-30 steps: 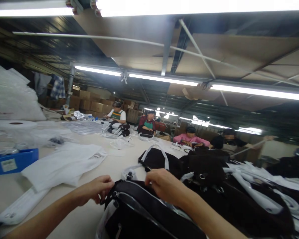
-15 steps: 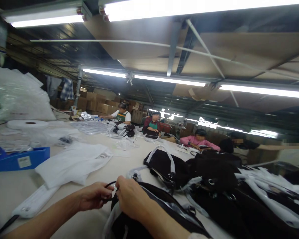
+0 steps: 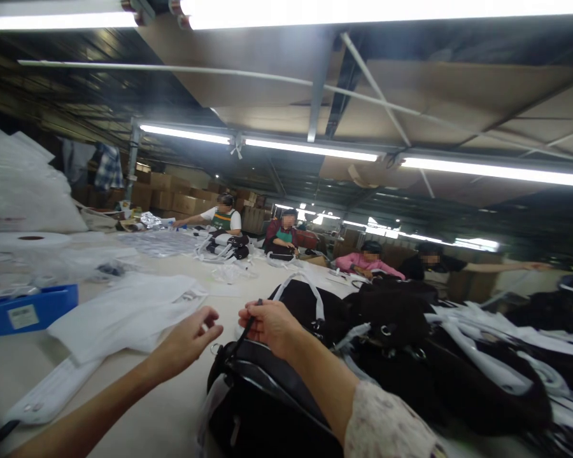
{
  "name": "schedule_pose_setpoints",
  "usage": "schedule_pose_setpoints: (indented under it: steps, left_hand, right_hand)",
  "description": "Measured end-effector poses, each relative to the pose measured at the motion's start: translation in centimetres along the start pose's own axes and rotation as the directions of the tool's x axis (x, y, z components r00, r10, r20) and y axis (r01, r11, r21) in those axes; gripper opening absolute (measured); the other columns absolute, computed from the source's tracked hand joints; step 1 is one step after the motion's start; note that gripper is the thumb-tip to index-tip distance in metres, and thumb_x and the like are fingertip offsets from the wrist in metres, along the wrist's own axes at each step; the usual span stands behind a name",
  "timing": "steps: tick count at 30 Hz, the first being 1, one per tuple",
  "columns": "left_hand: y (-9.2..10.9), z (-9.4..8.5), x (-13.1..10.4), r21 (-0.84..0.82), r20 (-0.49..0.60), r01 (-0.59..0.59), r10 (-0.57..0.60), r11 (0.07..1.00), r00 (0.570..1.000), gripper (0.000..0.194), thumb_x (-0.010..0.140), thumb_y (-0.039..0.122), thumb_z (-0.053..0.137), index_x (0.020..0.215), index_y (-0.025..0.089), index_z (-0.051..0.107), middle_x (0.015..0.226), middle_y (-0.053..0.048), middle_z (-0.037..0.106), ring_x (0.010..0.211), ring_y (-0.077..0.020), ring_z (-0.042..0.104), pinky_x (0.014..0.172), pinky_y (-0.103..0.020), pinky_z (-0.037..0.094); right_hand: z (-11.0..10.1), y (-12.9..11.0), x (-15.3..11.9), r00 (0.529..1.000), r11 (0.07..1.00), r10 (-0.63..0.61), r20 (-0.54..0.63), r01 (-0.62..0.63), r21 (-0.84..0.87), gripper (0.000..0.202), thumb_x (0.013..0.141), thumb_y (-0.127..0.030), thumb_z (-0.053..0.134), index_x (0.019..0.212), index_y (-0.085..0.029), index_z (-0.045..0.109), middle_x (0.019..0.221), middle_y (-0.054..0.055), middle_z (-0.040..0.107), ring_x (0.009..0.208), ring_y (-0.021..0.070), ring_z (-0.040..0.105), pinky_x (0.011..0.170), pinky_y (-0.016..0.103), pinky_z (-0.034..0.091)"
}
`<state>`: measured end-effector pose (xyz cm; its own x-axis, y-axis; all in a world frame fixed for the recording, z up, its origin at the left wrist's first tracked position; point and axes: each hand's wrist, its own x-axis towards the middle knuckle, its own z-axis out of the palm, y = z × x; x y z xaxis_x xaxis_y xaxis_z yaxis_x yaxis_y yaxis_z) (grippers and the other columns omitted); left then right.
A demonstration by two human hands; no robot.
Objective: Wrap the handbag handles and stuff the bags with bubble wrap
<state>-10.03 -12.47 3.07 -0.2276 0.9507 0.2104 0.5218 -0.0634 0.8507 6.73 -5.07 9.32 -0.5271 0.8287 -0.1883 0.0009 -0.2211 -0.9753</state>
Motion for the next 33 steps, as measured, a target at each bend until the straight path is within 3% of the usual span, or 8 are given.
schedule_pose_setpoints:
  steps: [3, 6, 9, 14, 18, 25, 29, 33]
  left_hand:
    - [-2.3, 1.4, 0.9, 0.068, 0.203, 0.171, -0.182, 0.983, 0.962, 0.034, 0.08, 0.051, 0.045, 0.082, 0.018, 0.053, 0.073, -0.005, 0.059, 0.055, -0.0185, 0.057, 0.039, -0.025, 0.04]
    - [-2.9, 2.6, 1.2, 0.085, 0.218, 0.159, -0.174, 0.984, 0.96, 0.029, 0.077, 0.049, 0.044, 0.07, 0.021, 0.044, 0.061, 0.001, 0.049, 0.047, -0.0136, 0.048, 0.037, -0.021, 0.031]
    - [-2.5, 3.4, 0.9, 0.108, 0.223, 0.138, -0.159, 0.985, 0.962, 0.027, 0.074, 0.049, 0.043, 0.071, 0.023, 0.039, 0.057, 0.004, 0.045, 0.047, -0.0131, 0.048, 0.037, -0.02, 0.029]
    - [-2.0, 3.0, 0.1, 0.086, 0.276, 0.229, -0.244, 0.97, 0.93, 0.036, 0.075, 0.058, 0.036, 0.083, 0.023, 0.042, 0.058, 0.005, 0.047, 0.048, -0.0138, 0.051, 0.036, -0.018, 0.032]
    - [-2.3, 2.3, -0.5, 0.106, 0.306, 0.218, -0.241, 0.97, 0.921, 0.041, 0.074, 0.063, 0.041, 0.082, 0.023, 0.043, 0.054, 0.006, 0.047, 0.041, -0.012, 0.046, 0.032, -0.019, 0.03]
    - [-2.3, 2.1, -1.7, -0.12, 0.482, 0.304, -0.212, 0.945, 0.85, 0.049, 0.071, 0.068, 0.058, 0.082, 0.022, 0.046, 0.067, 0.003, 0.055, 0.06, -0.0154, 0.059, 0.038, -0.018, 0.039]
    - [-1.9, 1.6, -2.4, -0.281, 0.506, 0.399, -0.219, 0.873, 0.834, 0.05, 0.058, 0.056, 0.074, 0.075, 0.022, 0.041, 0.066, 0.005, 0.051, 0.063, -0.0133, 0.054, 0.042, -0.017, 0.039]
    - [-1.9, 2.3, -2.4, -0.195, 0.471, 0.375, -0.249, 0.906, 0.846, 0.031, 0.058, 0.04, 0.058, 0.079, 0.024, 0.04, 0.053, 0.009, 0.046, 0.045, -0.0118, 0.043, 0.039, -0.02, 0.032]
  right_hand:
    - [-0.6, -0.8, -1.2, 0.997, 0.999, 0.007, 0.073, -0.003, -0.048, 0.003, 0.086, -0.013, 0.059, 0.083, -0.014, 0.058, 0.072, 0.0, 0.065, 0.063, 0.0109, 0.064, 0.065, 0.026, 0.049]
    - [-0.9, -1.1, -1.8, 0.994, 0.995, 0.017, 0.112, -0.006, -0.101, 0.009, 0.084, -0.014, 0.063, 0.077, -0.014, 0.058, 0.067, -0.001, 0.064, 0.059, 0.0107, 0.063, 0.057, 0.023, 0.045]
    - [-1.3, -1.2, -1.7, 0.994, 0.991, 0.012, 0.11, 0.002, -0.13, 0.016, 0.083, -0.015, 0.066, 0.069, -0.014, 0.057, 0.06, -0.002, 0.062, 0.054, 0.0097, 0.06, 0.049, 0.021, 0.037]
    - [-2.3, -1.0, -1.6, 0.992, 0.993, -0.002, 0.128, 0.017, -0.119, 0.018, 0.082, -0.017, 0.069, 0.069, -0.014, 0.057, 0.061, -0.002, 0.063, 0.056, 0.01, 0.062, 0.052, 0.021, 0.04]
    - [-2.7, -0.8, -1.6, 0.988, 0.994, 0.004, 0.155, 0.013, -0.108, 0.019, 0.086, -0.017, 0.067, 0.07, -0.014, 0.056, 0.063, -0.002, 0.063, 0.057, 0.0104, 0.063, 0.056, 0.023, 0.045]
    - [-2.6, -1.3, -2.1, 0.972, 0.993, -0.01, 0.234, 0.036, -0.108, 0.021, 0.08, -0.02, 0.075, 0.072, -0.013, 0.057, 0.066, -0.001, 0.064, 0.06, 0.0114, 0.065, 0.058, 0.023, 0.049]
    - [-3.0, -1.5, -2.6, 0.97, 0.991, -0.019, 0.243, 0.051, -0.124, 0.017, 0.083, -0.017, 0.07, 0.073, -0.014, 0.056, 0.066, -0.001, 0.064, 0.06, 0.011, 0.065, 0.057, 0.023, 0.05]
    - [-2.9, -1.5, -2.8, 0.975, 0.984, -0.003, 0.223, 0.042, -0.172, 0.016, 0.083, -0.018, 0.067, 0.072, -0.014, 0.056, 0.063, -0.003, 0.062, 0.056, 0.0101, 0.063, 0.053, 0.021, 0.048]
